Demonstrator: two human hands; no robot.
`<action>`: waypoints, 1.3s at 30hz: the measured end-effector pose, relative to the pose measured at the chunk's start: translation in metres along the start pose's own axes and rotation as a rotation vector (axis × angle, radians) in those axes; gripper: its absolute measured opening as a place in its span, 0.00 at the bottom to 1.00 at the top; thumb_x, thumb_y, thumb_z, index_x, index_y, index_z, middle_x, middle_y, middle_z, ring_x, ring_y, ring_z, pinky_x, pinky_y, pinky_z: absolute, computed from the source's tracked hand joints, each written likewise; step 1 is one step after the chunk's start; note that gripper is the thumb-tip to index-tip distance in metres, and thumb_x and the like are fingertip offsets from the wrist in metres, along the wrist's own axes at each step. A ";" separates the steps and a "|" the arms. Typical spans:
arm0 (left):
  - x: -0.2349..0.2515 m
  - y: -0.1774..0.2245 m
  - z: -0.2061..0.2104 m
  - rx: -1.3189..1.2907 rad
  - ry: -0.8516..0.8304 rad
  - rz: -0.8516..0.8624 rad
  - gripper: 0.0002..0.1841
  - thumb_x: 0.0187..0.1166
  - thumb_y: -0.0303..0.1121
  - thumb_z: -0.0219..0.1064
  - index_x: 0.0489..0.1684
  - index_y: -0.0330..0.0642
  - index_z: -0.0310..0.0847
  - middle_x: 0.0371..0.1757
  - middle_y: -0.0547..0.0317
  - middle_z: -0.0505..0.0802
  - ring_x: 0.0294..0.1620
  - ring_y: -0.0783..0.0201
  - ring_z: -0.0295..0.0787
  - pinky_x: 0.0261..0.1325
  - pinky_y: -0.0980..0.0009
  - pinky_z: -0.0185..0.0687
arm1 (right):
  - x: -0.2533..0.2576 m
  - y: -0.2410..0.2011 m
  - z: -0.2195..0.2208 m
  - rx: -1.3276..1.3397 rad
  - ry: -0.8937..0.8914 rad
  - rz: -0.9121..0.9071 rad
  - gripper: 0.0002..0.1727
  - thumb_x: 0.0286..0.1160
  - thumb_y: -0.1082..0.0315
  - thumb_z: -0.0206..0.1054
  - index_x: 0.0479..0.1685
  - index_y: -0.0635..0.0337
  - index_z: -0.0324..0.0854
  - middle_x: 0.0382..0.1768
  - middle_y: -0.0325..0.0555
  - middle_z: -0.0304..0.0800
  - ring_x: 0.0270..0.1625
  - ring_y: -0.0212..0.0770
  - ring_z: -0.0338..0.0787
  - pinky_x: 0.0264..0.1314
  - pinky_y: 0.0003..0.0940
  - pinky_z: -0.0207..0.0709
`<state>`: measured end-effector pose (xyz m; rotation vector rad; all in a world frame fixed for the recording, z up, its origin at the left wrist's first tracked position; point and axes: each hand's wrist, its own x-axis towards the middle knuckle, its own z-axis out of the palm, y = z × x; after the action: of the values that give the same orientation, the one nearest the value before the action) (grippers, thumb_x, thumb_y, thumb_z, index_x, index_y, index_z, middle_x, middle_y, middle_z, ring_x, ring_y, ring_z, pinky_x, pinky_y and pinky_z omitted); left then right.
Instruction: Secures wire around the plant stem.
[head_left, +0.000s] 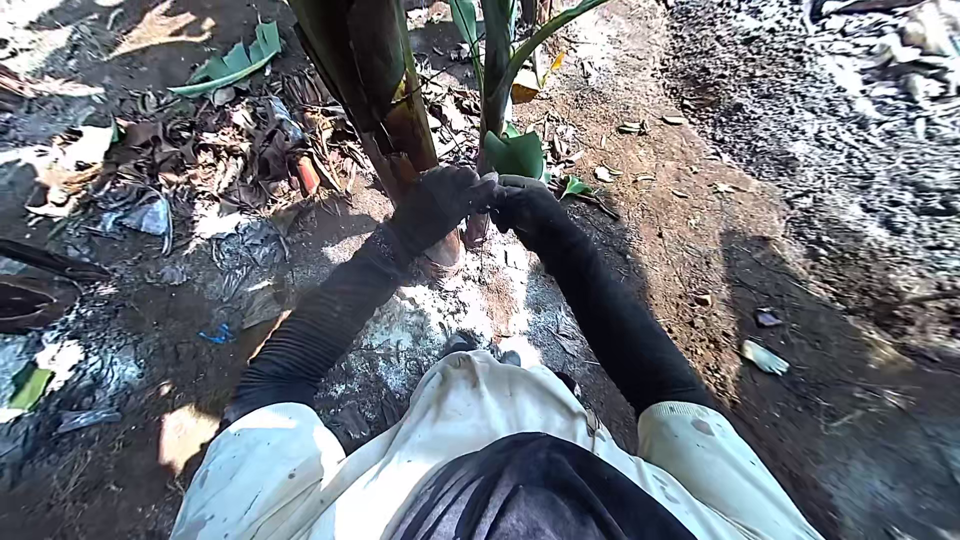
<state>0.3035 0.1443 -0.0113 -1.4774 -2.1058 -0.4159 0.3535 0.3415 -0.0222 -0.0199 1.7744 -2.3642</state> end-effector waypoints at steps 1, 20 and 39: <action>-0.002 -0.002 -0.003 -0.009 0.000 0.043 0.15 0.85 0.27 0.62 0.64 0.41 0.88 0.48 0.37 0.93 0.47 0.41 0.93 0.54 0.51 0.87 | -0.001 -0.001 0.001 -0.032 0.000 -0.018 0.08 0.85 0.68 0.61 0.41 0.62 0.83 0.24 0.37 0.85 0.20 0.27 0.79 0.22 0.22 0.75; -0.138 0.162 -0.006 -1.487 0.286 -1.346 0.15 0.87 0.32 0.51 0.33 0.41 0.83 0.18 0.64 0.85 0.15 0.70 0.80 0.24 0.72 0.84 | -0.013 0.089 0.009 -0.772 0.075 -0.639 0.08 0.63 0.65 0.80 0.38 0.55 0.91 0.78 0.66 0.72 0.78 0.58 0.77 0.76 0.52 0.78; -0.181 0.176 -0.009 -0.902 -0.578 -0.871 0.22 0.87 0.43 0.55 0.25 0.37 0.83 0.29 0.54 0.87 0.36 0.61 0.84 0.45 0.59 0.78 | -0.024 0.155 0.019 0.223 -0.111 0.495 0.23 0.94 0.59 0.49 0.81 0.59 0.66 0.53 0.54 0.92 0.49 0.49 0.95 0.53 0.47 0.91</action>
<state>0.5178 0.0626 -0.1178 -1.0149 -3.2314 -1.5764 0.4010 0.2855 -0.1624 0.2795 1.2740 -2.1289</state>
